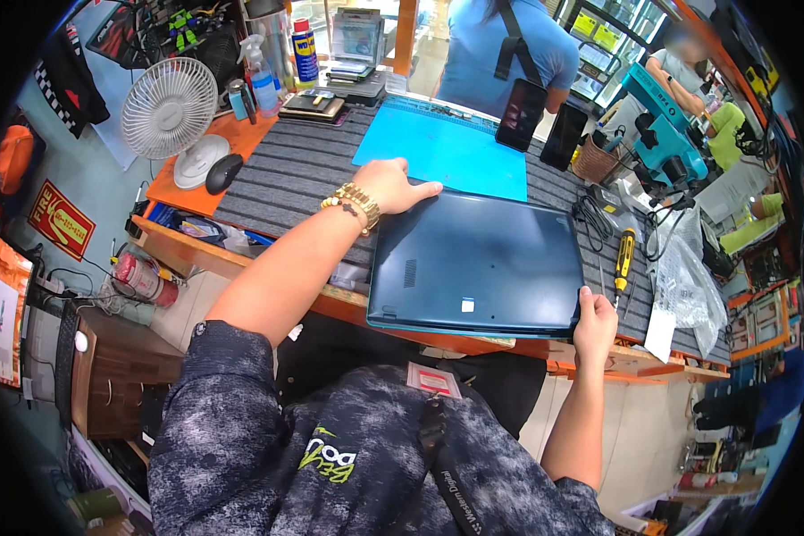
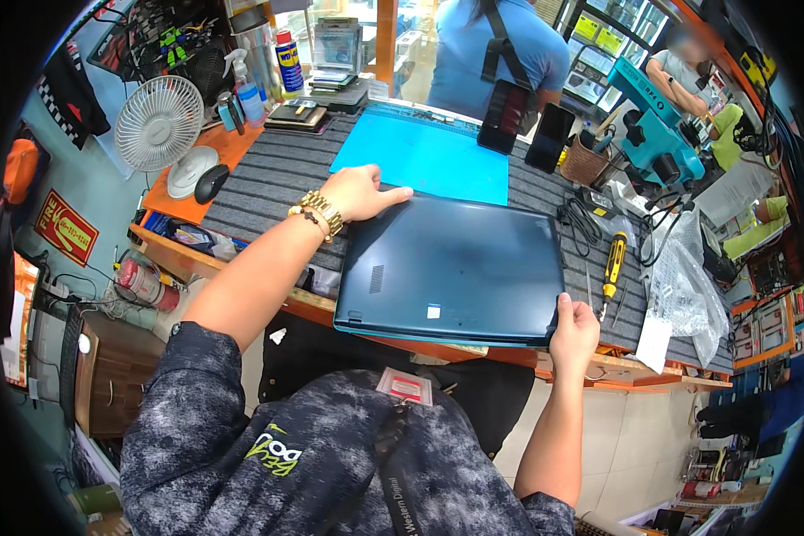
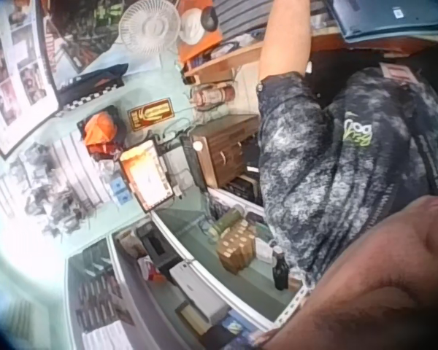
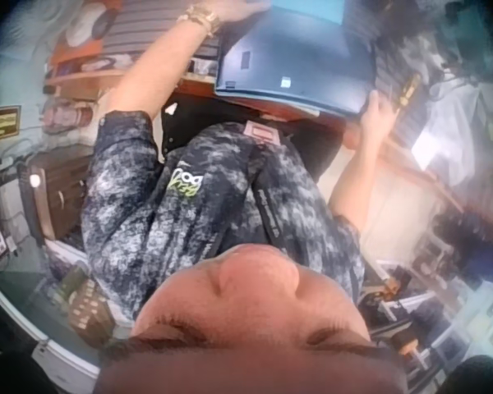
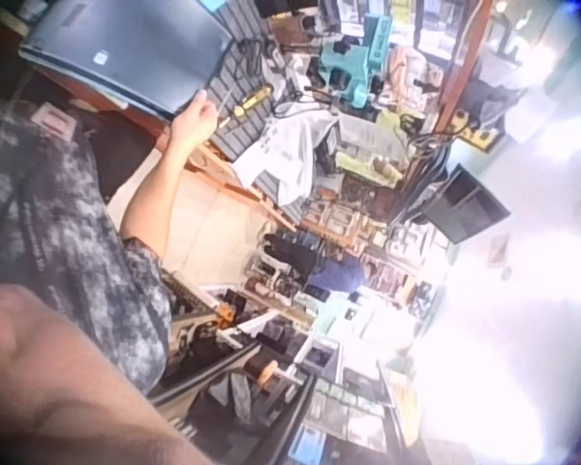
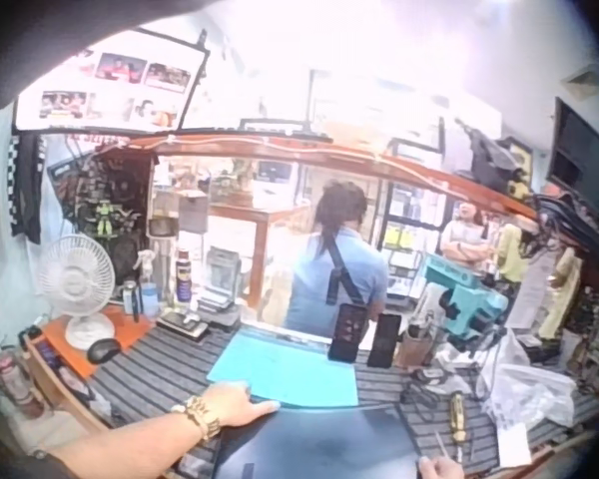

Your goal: The person unscrews the bottom cover of a laptop using a powered screwdriver, pries the edges of the case apart with a thin tool, and removes the bottom panel to reveal the internal components.

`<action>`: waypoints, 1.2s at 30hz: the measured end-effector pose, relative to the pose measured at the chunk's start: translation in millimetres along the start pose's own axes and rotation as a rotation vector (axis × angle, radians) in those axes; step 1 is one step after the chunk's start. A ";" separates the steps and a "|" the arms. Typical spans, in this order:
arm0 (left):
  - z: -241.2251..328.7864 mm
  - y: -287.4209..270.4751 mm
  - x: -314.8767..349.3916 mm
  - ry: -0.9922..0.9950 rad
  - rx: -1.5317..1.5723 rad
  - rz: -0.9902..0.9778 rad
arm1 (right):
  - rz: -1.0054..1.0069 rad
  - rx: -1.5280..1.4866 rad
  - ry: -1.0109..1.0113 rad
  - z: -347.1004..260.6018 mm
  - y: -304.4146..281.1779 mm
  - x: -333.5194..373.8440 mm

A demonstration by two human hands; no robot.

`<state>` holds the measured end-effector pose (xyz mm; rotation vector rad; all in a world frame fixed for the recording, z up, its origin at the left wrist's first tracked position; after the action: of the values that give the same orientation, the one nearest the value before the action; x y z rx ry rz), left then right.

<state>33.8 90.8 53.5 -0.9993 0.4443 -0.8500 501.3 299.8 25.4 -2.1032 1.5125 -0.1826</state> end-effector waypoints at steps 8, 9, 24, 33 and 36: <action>-29.0 1.3 21.7 -0.186 0.448 -0.161 | 0.040 0.035 -0.063 -5.0 -1.7 6.3; -33.6 5.8 25.4 -0.216 0.543 -0.204 | 0.035 0.036 -0.061 -2.3 -0.9 4.9; -28.4 14.8 97.6 -0.250 0.852 -0.399 | -0.013 -0.025 -0.023 16.1 2.6 -2.4; -37.7 27.5 107.7 -0.205 0.964 -0.440 | -0.043 -0.056 0.043 16.7 2.8 -4.8; -41.5 34.1 103.2 -0.197 1.024 -0.420 | -0.088 -0.024 0.058 22.0 2.1 -9.0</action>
<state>82.7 -4.5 8.2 -0.1998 -0.3853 -1.1541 505.3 315.1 7.5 -2.2026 1.4625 -0.2612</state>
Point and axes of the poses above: each hand's wrist, its own x-axis away from the middle knuckle, its own y-axis out of the palm, z = x × y, the point moved 10 cm from there along -x, towards the middle knuckle, and after that the axes turned 5 degrees about -z, right-handed, at the moved point
